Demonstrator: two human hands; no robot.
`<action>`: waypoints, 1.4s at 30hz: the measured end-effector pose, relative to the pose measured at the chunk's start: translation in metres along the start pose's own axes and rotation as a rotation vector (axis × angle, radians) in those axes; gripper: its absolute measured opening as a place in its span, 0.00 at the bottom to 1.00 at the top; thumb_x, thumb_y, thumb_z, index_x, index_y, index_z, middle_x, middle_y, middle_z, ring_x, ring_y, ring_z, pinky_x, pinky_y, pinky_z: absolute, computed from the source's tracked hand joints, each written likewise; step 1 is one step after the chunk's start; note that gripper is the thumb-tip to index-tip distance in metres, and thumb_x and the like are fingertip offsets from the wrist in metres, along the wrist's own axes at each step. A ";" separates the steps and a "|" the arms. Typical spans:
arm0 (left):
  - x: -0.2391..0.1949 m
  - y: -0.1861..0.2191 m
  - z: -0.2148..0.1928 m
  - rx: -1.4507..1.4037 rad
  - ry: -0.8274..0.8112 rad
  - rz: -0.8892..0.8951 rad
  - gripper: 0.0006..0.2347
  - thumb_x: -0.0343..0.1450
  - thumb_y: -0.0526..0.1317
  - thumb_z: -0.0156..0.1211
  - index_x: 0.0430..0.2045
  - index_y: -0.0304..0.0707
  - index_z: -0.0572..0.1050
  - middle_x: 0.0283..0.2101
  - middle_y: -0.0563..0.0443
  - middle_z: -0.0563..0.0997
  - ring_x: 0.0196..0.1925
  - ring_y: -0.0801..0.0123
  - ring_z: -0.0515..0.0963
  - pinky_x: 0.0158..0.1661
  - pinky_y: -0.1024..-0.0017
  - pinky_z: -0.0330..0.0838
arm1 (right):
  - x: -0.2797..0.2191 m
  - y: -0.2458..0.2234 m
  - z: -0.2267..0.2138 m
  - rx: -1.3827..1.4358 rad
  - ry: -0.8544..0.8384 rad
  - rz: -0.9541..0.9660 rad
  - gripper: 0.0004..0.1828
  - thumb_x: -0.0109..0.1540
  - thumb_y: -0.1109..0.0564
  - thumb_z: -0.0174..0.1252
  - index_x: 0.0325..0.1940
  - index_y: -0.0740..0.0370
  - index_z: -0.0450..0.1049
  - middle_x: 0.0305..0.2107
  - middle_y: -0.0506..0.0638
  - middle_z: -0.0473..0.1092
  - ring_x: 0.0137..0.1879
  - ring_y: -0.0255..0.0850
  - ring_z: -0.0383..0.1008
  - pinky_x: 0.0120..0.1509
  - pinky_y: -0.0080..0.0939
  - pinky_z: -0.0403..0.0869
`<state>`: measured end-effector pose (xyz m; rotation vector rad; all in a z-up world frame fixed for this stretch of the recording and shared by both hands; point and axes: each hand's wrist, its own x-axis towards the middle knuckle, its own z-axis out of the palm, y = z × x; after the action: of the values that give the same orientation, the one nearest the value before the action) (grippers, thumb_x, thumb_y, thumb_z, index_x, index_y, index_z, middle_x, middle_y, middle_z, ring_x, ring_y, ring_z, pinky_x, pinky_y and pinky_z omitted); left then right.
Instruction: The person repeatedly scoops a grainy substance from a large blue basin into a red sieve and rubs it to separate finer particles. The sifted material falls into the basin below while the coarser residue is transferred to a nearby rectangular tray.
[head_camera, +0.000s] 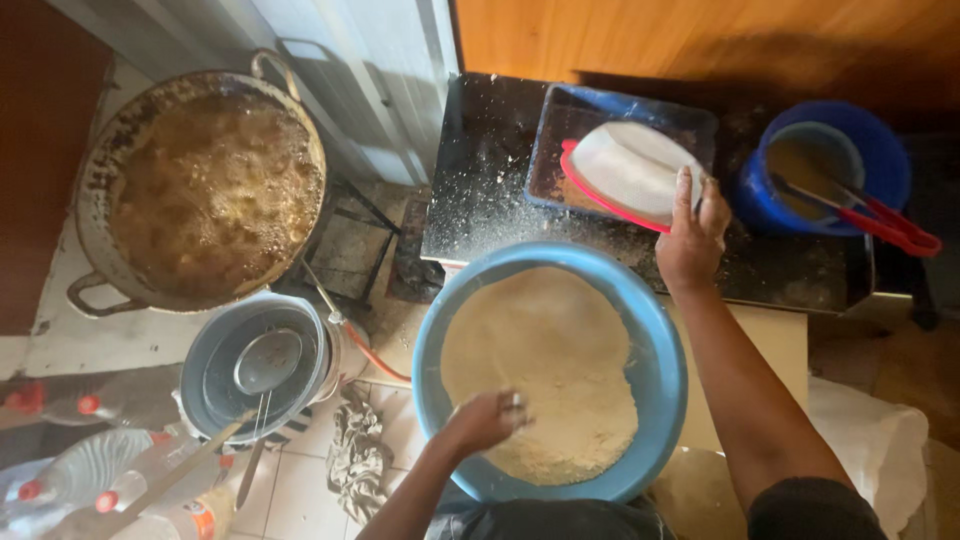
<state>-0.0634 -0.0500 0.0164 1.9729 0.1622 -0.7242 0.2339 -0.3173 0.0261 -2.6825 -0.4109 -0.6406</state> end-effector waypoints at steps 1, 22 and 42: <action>-0.013 -0.005 -0.001 -0.020 -0.093 -0.011 0.25 0.67 0.54 0.63 0.52 0.35 0.76 0.49 0.41 0.83 0.52 0.51 0.84 0.53 0.59 0.75 | -0.001 0.002 0.004 0.020 0.002 0.009 0.46 0.61 0.74 0.55 0.83 0.54 0.56 0.73 0.64 0.55 0.77 0.64 0.56 0.78 0.57 0.65; 0.043 -0.079 0.103 0.878 -0.311 -0.086 0.16 0.72 0.54 0.52 0.42 0.48 0.82 0.48 0.43 0.82 0.51 0.50 0.82 0.47 0.46 0.74 | -0.150 -0.028 -0.179 0.648 0.034 0.464 0.38 0.66 0.73 0.45 0.80 0.67 0.47 0.61 0.62 0.62 0.57 0.53 0.69 0.59 0.42 0.78; 0.115 -0.032 0.146 0.512 0.389 0.044 0.21 0.71 0.51 0.49 0.56 0.42 0.71 0.57 0.35 0.75 0.63 0.41 0.71 0.66 0.48 0.59 | -0.169 -0.059 -0.170 0.114 -0.458 -0.072 0.46 0.55 0.67 0.57 0.78 0.51 0.56 0.68 0.62 0.61 0.70 0.58 0.64 0.61 0.55 0.75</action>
<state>-0.0441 -0.1790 -0.1203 2.5886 0.1761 -0.3634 0.0041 -0.3656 0.1025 -2.6982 -0.6419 -0.0091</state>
